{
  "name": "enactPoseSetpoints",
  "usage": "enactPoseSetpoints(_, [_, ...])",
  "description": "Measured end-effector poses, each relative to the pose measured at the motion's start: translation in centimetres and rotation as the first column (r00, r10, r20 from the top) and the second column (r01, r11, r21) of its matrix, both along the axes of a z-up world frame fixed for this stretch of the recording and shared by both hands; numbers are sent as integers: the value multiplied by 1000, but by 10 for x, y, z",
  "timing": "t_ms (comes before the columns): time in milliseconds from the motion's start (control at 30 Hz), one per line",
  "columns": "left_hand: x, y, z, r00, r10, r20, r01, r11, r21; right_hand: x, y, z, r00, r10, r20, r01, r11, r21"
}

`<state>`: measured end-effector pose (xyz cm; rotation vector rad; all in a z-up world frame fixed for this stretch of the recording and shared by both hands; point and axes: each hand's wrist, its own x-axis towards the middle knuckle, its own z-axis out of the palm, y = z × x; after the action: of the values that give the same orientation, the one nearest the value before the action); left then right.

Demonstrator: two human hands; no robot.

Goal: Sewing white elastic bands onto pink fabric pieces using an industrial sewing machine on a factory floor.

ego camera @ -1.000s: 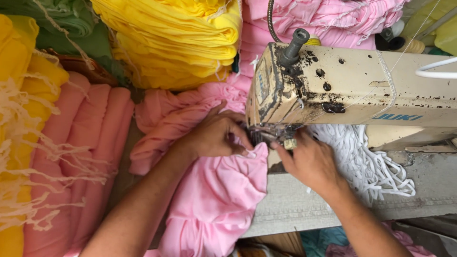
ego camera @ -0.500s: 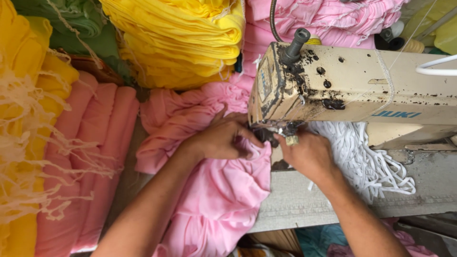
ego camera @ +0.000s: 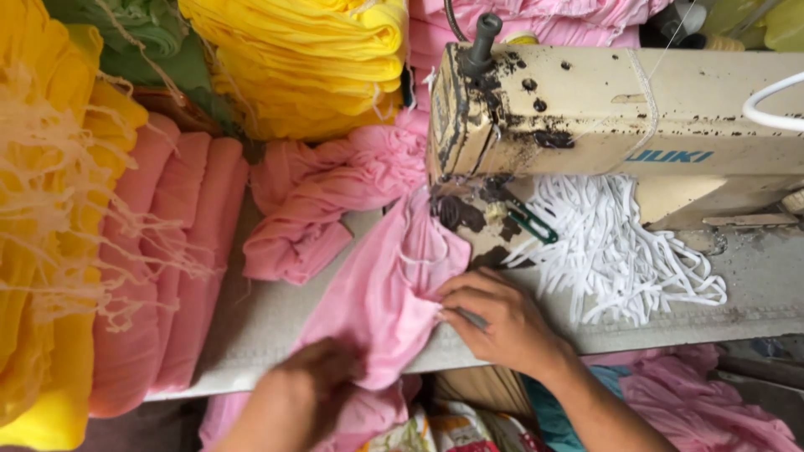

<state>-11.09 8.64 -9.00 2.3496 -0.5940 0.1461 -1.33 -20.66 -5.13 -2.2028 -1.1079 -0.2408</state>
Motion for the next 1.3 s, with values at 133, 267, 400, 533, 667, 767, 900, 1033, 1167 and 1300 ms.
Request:
enactPoseSetpoints(133, [24,37,56,976,217,35,-216,917,335,-30,21,13,988,79,-130,-61,989,137])
enactPoseSetpoints(267, [67,0,95,868,170,466,-365,856,367,-50,30,20,993,74,-87,-68,995,69])
enactPoseSetpoints(400, [107,-60,52,983,11,181,-59,964,258,-63,21,14,985,39,-166,-25,996,90])
enactPoseSetpoints(533, [122,-76,49,949,-183,255,47,887,460,-74,2,10,819,-63,-570,151,983,108])
enactPoseSetpoints(667, [82,-76,64,841,-538,55,514,826,232,-75,-5,5,555,75,-828,324,898,299])
enactPoseSetpoints(767, [42,-83,37,784,-611,111,612,791,26,-71,-21,-40,567,44,-823,445,824,350])
enactPoseSetpoints(900, [12,-94,-12,828,-550,109,503,814,291,-60,-25,-35,565,11,-825,402,869,287])
enactPoseSetpoints(1033, [-3,-104,-27,890,-433,143,359,858,367,-63,-28,-26,556,36,-830,328,908,259])
enactPoseSetpoints(1167, [-1,-110,-27,896,-435,-90,422,772,474,-61,-16,-1,895,-133,-426,165,986,38])
enactPoseSetpoints(1300, [44,-95,51,753,-415,-510,657,506,558,-60,-17,8,959,-87,-270,76,996,-51])
